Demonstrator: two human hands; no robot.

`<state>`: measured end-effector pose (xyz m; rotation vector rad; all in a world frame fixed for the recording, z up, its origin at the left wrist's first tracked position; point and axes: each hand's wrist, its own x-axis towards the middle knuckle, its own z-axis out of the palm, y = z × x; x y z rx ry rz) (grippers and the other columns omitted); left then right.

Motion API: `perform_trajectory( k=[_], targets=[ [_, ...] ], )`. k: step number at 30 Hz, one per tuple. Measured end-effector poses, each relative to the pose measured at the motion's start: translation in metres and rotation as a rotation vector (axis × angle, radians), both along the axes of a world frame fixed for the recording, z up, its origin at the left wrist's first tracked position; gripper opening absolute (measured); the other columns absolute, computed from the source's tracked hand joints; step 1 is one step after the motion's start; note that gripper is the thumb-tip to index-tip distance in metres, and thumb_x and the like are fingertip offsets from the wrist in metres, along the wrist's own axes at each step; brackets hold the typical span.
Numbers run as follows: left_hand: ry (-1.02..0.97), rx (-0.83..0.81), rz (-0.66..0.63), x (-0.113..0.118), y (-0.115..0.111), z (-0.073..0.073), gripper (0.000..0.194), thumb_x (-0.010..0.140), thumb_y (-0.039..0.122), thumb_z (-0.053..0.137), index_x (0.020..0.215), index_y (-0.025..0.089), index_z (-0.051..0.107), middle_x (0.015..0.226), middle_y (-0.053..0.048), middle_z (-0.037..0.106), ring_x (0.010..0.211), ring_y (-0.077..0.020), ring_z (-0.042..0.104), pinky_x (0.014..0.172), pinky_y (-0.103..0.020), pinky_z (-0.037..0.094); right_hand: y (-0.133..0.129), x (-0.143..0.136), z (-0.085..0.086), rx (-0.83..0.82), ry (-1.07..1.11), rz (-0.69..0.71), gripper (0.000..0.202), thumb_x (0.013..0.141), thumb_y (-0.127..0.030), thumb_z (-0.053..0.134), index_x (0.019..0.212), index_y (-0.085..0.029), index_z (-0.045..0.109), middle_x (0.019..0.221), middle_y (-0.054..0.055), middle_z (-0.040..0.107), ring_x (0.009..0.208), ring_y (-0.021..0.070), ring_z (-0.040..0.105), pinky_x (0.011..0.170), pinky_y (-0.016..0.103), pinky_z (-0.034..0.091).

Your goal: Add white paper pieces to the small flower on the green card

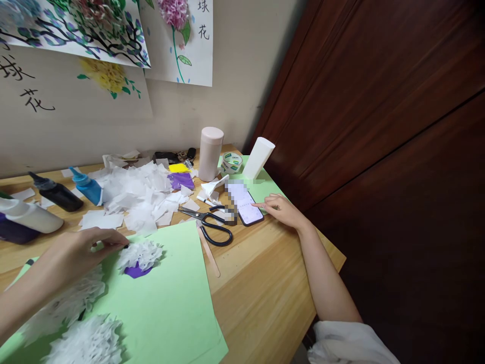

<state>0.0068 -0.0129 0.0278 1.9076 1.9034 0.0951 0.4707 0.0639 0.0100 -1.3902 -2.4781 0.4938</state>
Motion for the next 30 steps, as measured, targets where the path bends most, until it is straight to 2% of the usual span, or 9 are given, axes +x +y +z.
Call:
perform_trajectory(
  k=[4, 11, 21, 25, 30],
  targets=[
    [0.006, -0.009, -0.017, -0.004, 0.001, -0.003, 0.038, 0.062, 0.057, 0.049, 0.08, 0.031, 0.07, 0.088, 0.003, 0.072, 0.08, -0.0211, 0.064, 0.068, -0.025, 0.046, -0.001, -0.006, -0.001, 0.001, 0.019, 0.014, 0.041, 0.093, -0.036, 0.035, 0.083, -0.022, 0.072, 0.056, -0.001, 0.041, 0.063, 0.0139, 0.039, 0.069, 0.028, 0.031],
    [0.013, 0.008, -0.022, -0.006, 0.001, -0.004, 0.038, 0.064, 0.057, 0.049, 0.081, 0.031, 0.07, 0.089, 0.003, 0.072, 0.081, -0.021, 0.064, 0.066, -0.023, 0.046, -0.008, -0.031, -0.001, -0.021, 0.037, 0.134, 0.042, 0.093, -0.032, 0.036, 0.07, -0.02, 0.07, 0.059, 0.0, 0.047, 0.065, 0.0138, 0.042, 0.071, 0.029, 0.031],
    [0.032, -0.007, -0.032, -0.006, 0.0, -0.005, 0.036, 0.065, 0.055, 0.049, 0.082, 0.032, 0.07, 0.086, 0.005, 0.072, 0.078, -0.0194, 0.064, 0.064, -0.022, 0.045, -0.005, -0.002, 0.006, -0.022, 0.039, 0.052, 0.039, 0.091, -0.031, 0.039, 0.072, -0.022, 0.072, 0.056, -0.002, 0.036, 0.061, 0.0134, 0.035, 0.069, 0.028, 0.031],
    [0.009, -0.004, -0.028, -0.006, 0.001, -0.003, 0.037, 0.063, 0.057, 0.05, 0.081, 0.031, 0.07, 0.086, 0.004, 0.072, 0.077, -0.0197, 0.065, 0.064, -0.022, 0.046, -0.005, -0.001, 0.006, -0.044, 0.028, 0.047, 0.04, 0.09, -0.031, 0.041, 0.066, -0.022, 0.071, 0.055, -0.001, 0.038, 0.062, 0.0136, 0.036, 0.069, 0.029, 0.031],
    [0.007, -0.01, -0.027, -0.006, 0.0, -0.005, 0.037, 0.064, 0.057, 0.05, 0.082, 0.031, 0.07, 0.088, 0.004, 0.072, 0.08, -0.0199, 0.064, 0.067, -0.023, 0.046, -0.006, -0.005, 0.006, -0.041, 0.039, 0.049, 0.039, 0.091, -0.03, 0.04, 0.069, -0.022, 0.071, 0.056, -0.002, 0.039, 0.062, 0.0133, 0.036, 0.069, 0.028, 0.031]
  ],
)
